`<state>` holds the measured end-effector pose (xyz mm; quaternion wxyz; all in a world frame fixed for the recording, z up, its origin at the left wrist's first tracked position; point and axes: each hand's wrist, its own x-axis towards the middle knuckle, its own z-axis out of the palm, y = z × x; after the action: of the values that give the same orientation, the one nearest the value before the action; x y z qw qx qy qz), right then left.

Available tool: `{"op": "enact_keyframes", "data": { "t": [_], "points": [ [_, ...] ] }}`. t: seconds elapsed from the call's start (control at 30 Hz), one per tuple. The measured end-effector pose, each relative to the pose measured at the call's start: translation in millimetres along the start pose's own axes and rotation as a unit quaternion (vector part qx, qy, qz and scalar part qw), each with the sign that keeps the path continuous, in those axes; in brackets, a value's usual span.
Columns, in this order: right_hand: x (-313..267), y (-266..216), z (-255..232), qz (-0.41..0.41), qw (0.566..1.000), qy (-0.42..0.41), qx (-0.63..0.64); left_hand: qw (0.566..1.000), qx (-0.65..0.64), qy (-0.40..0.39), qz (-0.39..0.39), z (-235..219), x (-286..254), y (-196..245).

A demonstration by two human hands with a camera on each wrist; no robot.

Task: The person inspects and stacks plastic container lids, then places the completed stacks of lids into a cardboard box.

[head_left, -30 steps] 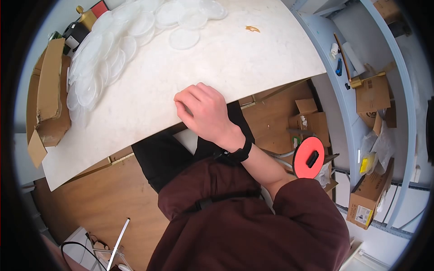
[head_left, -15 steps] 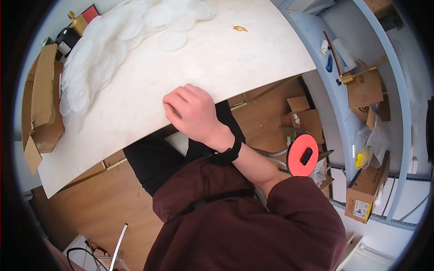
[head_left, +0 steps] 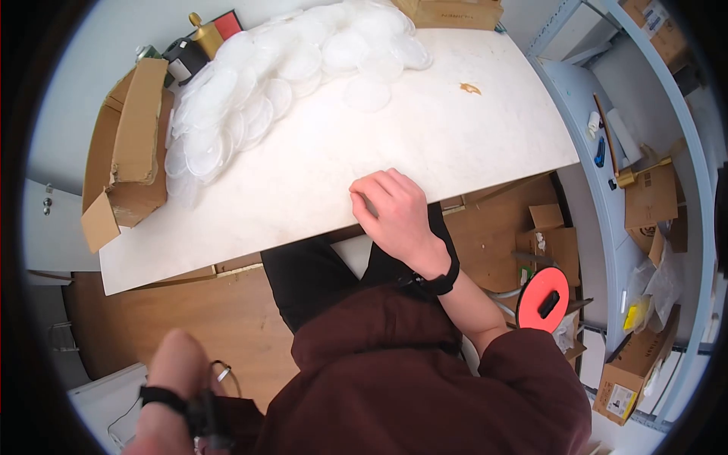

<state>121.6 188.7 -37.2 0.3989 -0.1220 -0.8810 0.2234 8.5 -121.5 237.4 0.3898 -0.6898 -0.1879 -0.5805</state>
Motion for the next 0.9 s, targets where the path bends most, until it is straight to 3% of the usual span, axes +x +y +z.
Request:
{"op": "enact_keyframes", "data": {
  "t": [0.03, 0.07, 0.1, 0.13, 0.17, 0.23, 0.27, 0.3, 0.33, 0.37, 0.43, 0.47, 0.7, 0.83, 0.9],
  "points": [
    [3.0, 0.2, -4.5, 0.021, 0.999, -0.019, 0.023, 0.988, 0.117, -0.010, -0.104, 16.9, -23.6, 7.7],
    [3.9, -0.6, -8.9, 0.043, 0.997, -0.043, 0.050, 0.983, 0.083, 0.054, -0.153, 27.5, -56.8, 1.0],
    [9.6, -4.5, -20.6, 0.106, 0.985, -0.090, 0.105, 0.979, -0.001, 0.044, -0.201, 2.2, -96.1, 8.8],
    [22.2, -3.1, -31.7, 0.126, 0.979, -0.111, 0.118, 0.958, 0.073, 0.047, -0.275, 21.4, -129.6, -0.6],
    [32.3, 0.8, -40.0, 0.145, 0.971, -0.135, 0.132, 0.910, 0.137, 0.041, -0.390, 39.3, -154.9, -5.2],
    [55.4, 22.4, -46.7, 0.081, 0.991, -0.109, 0.022, 0.821, 0.186, -0.015, -0.539, 44.5, -199.3, -10.4],
    [68.5, 33.7, -49.8, 0.073, 0.991, -0.108, 0.022, 0.767, 0.256, -0.080, -0.583, 40.5, -217.7, -13.7],
    [82.1, 45.3, -50.0, 0.048, 0.991, -0.114, -0.054, 0.728, 0.290, -0.104, -0.612, 35.6, -232.8, -18.1],
    [91.2, 54.5, -48.3, 0.024, 0.984, -0.119, -0.128, 0.724, 0.312, -0.098, -0.607, 27.7, -253.8, -23.0],
    [96.7, 65.0, -43.9, 0.016, 0.985, -0.116, -0.123, 0.726, 0.320, -0.095, -0.602, 22.3, -265.1, -24.5],
    [104.0, 85.6, -29.6, -0.029, 0.971, -0.124, -0.204, 0.659, 0.321, -0.099, -0.672, 12.8, -279.9, -24.0],
    [108.9, 91.2, -23.8, -0.037, 0.971, -0.124, -0.203, 0.649, 0.321, -0.086, -0.685, 12.8, -284.6, -21.7],
    [112.8, 99.3, -23.7, -0.107, 0.960, -0.164, -0.200, 0.682, 0.384, -0.155, -0.602, 23.2, -293.7, -21.8],
    [107.0, 59.4, -33.0, -0.124, 0.968, -0.174, -0.129, 0.675, 0.373, -0.142, -0.621, 23.3, -290.7, -21.8],
    [95.6, 26.6, -36.3, -0.145, 0.963, -0.207, -0.096, 0.698, 0.338, -0.136, -0.616, 28.8, -280.3, -23.6]
  ]
}}
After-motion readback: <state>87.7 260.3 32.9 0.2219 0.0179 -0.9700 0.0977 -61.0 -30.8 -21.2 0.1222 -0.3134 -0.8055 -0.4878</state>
